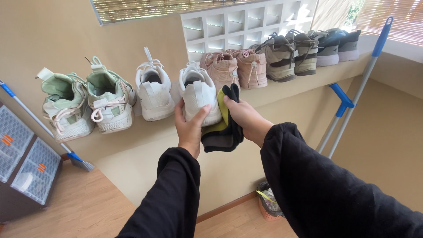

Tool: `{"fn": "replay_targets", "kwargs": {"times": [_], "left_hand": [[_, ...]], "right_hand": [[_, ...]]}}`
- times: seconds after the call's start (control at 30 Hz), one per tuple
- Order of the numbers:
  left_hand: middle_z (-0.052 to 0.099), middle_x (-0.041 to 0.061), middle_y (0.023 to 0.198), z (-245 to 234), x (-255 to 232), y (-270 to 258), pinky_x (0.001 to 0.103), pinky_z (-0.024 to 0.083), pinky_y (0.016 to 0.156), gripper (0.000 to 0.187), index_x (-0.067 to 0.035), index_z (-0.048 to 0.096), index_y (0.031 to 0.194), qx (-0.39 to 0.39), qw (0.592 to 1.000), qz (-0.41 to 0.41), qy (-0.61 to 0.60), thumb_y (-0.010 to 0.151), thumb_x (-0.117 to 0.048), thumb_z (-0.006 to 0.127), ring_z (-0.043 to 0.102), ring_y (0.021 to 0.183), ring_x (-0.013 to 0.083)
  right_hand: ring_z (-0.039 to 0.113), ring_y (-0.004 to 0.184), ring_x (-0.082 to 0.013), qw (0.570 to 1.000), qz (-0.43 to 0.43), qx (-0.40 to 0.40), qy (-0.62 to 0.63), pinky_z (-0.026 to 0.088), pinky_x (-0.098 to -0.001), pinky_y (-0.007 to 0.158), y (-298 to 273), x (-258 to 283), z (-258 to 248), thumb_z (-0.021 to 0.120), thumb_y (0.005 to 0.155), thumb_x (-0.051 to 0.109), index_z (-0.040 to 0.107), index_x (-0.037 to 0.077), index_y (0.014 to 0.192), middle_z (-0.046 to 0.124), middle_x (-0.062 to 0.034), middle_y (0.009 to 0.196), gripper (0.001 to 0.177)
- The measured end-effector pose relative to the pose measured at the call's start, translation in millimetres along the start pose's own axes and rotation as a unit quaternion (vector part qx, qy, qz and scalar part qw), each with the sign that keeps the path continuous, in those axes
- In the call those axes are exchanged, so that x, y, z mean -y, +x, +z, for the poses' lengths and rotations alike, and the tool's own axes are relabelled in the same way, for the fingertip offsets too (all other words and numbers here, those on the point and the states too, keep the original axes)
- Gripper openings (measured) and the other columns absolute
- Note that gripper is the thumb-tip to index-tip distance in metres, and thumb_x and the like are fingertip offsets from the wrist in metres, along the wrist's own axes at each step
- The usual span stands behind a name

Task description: Cleaning several pairs of sneakers with a yellow cloth on a ledge in an entryway.

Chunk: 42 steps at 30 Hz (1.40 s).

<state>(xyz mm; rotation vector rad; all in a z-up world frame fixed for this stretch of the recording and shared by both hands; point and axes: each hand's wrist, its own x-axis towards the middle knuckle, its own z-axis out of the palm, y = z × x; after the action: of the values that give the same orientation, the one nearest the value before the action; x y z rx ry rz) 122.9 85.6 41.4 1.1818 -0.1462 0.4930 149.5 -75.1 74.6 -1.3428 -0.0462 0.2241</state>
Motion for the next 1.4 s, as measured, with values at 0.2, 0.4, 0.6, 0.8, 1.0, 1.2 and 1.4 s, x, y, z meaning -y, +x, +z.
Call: {"fn": "replay_targets", "kwargs": {"times": [0.2, 0.4, 0.6, 0.8, 1.0, 1.2, 1.4], "left_hand": [[0.048, 0.006, 0.141, 12.9, -0.5, -0.8, 0.042, 0.048, 0.106, 0.102, -0.016, 0.029, 0.152, -0.063, 0.984, -0.112, -0.127, 0.067, -0.013, 0.086, 0.054, 0.13, 0.0242], [0.055, 0.018, 0.138, 11.2, 30.2, 3.7, 0.039, 0.057, 0.103, 0.094, 0.003, 0.039, 0.144, -0.047, 0.981, -0.13, -0.139, 0.07, -0.022, 0.091, 0.062, 0.123, 0.0273], [0.055, 0.014, 0.135, 14.8, 14.4, 9.2, 0.04, 0.055, 0.098, 0.087, -0.002, 0.038, 0.138, -0.017, 0.967, -0.215, -0.137, 0.07, -0.022, 0.089, 0.065, 0.119, 0.0298], [0.054, 0.013, 0.135, 13.6, 24.1, 28.3, 0.04, 0.053, 0.101, 0.085, -0.008, 0.035, 0.139, -0.025, 0.957, -0.226, -0.182, 0.072, -0.019, 0.087, 0.064, 0.121, 0.0326], [0.059, 0.011, 0.133, 5.6, 30.9, 46.3, 0.039, 0.053, 0.101, 0.081, -0.008, 0.041, 0.138, -0.032, 0.954, -0.222, -0.199, 0.072, -0.022, 0.086, 0.065, 0.119, 0.0314], [0.062, 0.014, 0.131, -8.1, 53.6, 66.9, 0.035, 0.051, 0.102, 0.078, 0.003, 0.049, 0.135, -0.013, 0.949, -0.234, -0.213, 0.077, -0.035, 0.084, 0.065, 0.12, 0.0269], [0.063, 0.015, 0.128, -9.1, 53.5, 77.6, 0.034, 0.052, 0.101, 0.081, 0.005, 0.049, 0.135, -0.034, 0.952, -0.239, -0.19, 0.076, -0.038, 0.083, 0.066, 0.118, 0.0262]], "right_hand": [[0.069, 0.095, -0.0202, 0.998, -0.018, -0.034, -0.04, 0.057, -0.0369, 0.081, -13.3, -4.2, -8.9, 0.059, 0.098, 0.035, 0.059, 0.0, 0.13, 0.069, -0.0108, 0.111, 0.047], [0.071, 0.092, -0.0181, 0.985, -0.088, -0.034, -0.143, 0.058, -0.0344, 0.08, -14.4, -6.2, -3.9, 0.073, 0.086, 0.018, 0.063, -0.002, 0.124, 0.073, -0.0107, 0.105, 0.044], [0.072, 0.09, -0.0162, 0.968, -0.136, -0.074, -0.197, 0.058, -0.0322, 0.079, -11.0, -1.7, 2.8, 0.08, 0.078, 0.016, 0.066, 0.0, 0.121, 0.074, -0.0095, 0.102, 0.049], [0.072, 0.088, -0.0171, 0.959, -0.124, -0.102, -0.236, 0.057, -0.0321, 0.077, 8.4, 7.9, 12.8, 0.081, 0.078, 0.021, 0.067, 0.0, 0.119, 0.075, -0.0106, 0.099, 0.048], [0.072, 0.09, -0.0174, 0.946, -0.127, -0.122, -0.272, 0.057, -0.0327, 0.079, 35.2, 5.0, 21.2, 0.081, 0.079, 0.025, 0.07, 0.002, 0.119, 0.076, -0.0098, 0.1, 0.047], [0.073, 0.09, -0.0185, 0.926, -0.127, -0.14, -0.326, 0.056, -0.0336, 0.081, 51.3, 6.7, 35.7, 0.077, 0.083, 0.028, 0.071, 0.006, 0.119, 0.077, -0.0098, 0.098, 0.044], [0.073, 0.091, -0.0182, 0.933, -0.126, -0.14, -0.308, 0.055, -0.0336, 0.081, 63.6, 5.8, 41.8, 0.075, 0.084, 0.028, 0.07, 0.006, 0.12, 0.076, -0.0095, 0.099, 0.042]]}}
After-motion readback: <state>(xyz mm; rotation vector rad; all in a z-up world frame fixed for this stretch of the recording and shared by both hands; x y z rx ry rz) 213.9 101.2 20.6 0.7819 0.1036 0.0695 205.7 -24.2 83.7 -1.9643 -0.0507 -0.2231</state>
